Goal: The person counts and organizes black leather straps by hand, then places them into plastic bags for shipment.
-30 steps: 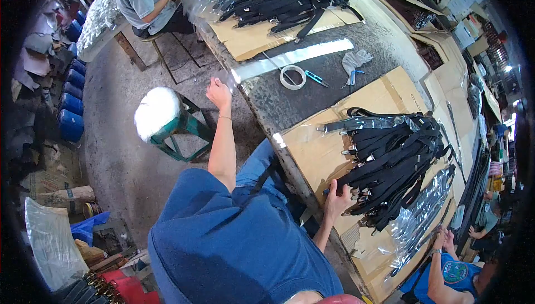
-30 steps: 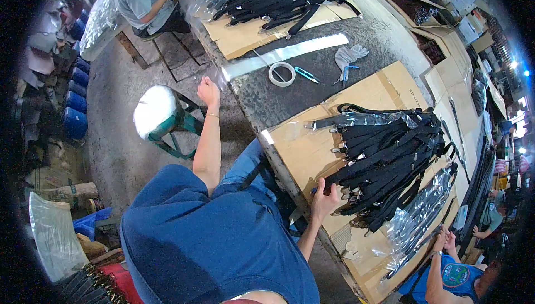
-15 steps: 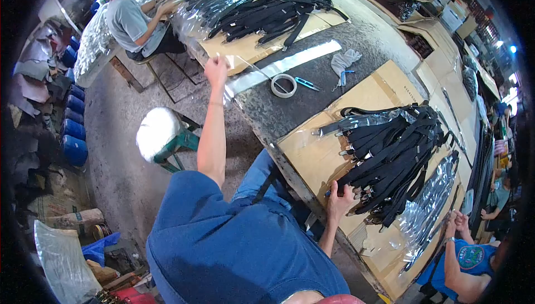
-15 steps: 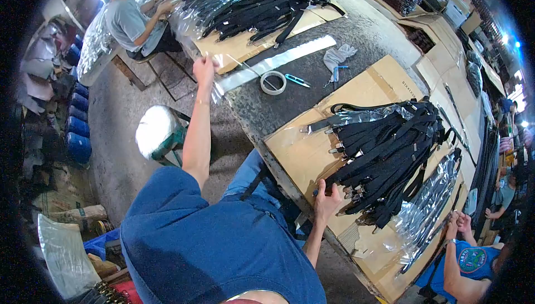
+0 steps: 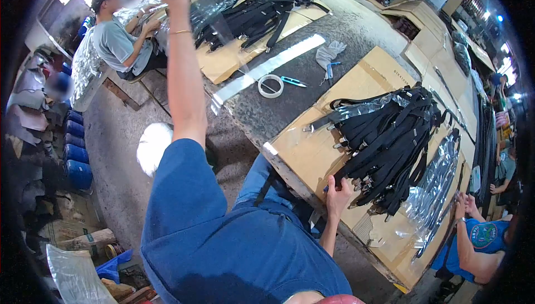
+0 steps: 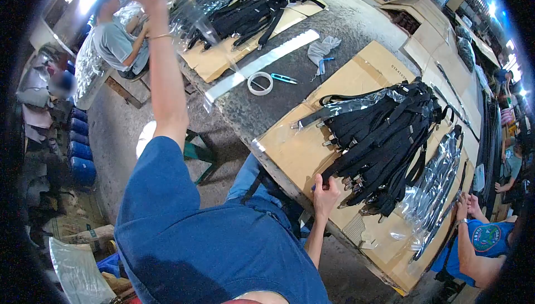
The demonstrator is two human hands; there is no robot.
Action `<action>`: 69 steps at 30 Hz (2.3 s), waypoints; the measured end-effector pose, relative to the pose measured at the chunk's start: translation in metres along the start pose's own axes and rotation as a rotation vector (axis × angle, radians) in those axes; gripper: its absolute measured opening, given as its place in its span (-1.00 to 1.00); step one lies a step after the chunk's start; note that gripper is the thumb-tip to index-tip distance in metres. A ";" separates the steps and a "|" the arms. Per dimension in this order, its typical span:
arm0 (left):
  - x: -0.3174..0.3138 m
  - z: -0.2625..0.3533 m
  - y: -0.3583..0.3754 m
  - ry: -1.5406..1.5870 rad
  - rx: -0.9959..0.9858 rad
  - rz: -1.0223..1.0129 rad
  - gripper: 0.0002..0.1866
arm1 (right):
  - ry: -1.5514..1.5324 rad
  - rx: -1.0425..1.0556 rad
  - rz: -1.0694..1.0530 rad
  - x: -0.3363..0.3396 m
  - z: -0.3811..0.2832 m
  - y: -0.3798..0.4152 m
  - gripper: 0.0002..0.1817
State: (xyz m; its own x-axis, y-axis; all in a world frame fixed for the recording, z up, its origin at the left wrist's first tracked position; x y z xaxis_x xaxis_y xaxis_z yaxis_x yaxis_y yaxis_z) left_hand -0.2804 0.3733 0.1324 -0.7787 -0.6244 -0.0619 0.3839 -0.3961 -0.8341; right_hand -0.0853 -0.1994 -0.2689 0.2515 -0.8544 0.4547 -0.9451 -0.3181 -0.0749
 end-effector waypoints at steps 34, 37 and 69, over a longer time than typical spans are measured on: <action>0.189 0.161 0.534 0.668 -0.030 -1.832 -0.68 | -0.536 -0.006 -0.031 0.011 0.023 -0.006 -0.75; 0.184 0.163 0.545 0.658 -0.047 -1.807 -0.64 | -0.486 -0.031 -0.181 0.014 0.020 -0.005 -0.72; 0.182 0.157 0.568 0.767 0.937 -1.748 -0.84 | -0.362 -0.103 -0.084 0.016 0.021 -0.009 -0.77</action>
State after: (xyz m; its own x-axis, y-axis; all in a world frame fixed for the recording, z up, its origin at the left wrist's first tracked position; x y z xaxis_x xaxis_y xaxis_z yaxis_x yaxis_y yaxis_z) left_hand -0.1261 -0.0712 -0.2661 -0.4216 0.9035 -0.0768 -0.8981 -0.4045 0.1727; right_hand -0.0679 -0.2190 -0.2798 0.3689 -0.9227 0.1116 -0.9295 -0.3659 0.0472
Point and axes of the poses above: each hand's wrist, its own y-axis away from the middle knuckle, its own x-axis out of the back of the hand, z = x × y, the point moved 6 cm from there along -y, towards the middle knuckle, and after that the axes turned 4 degrees about z, right-handed, at the moved point
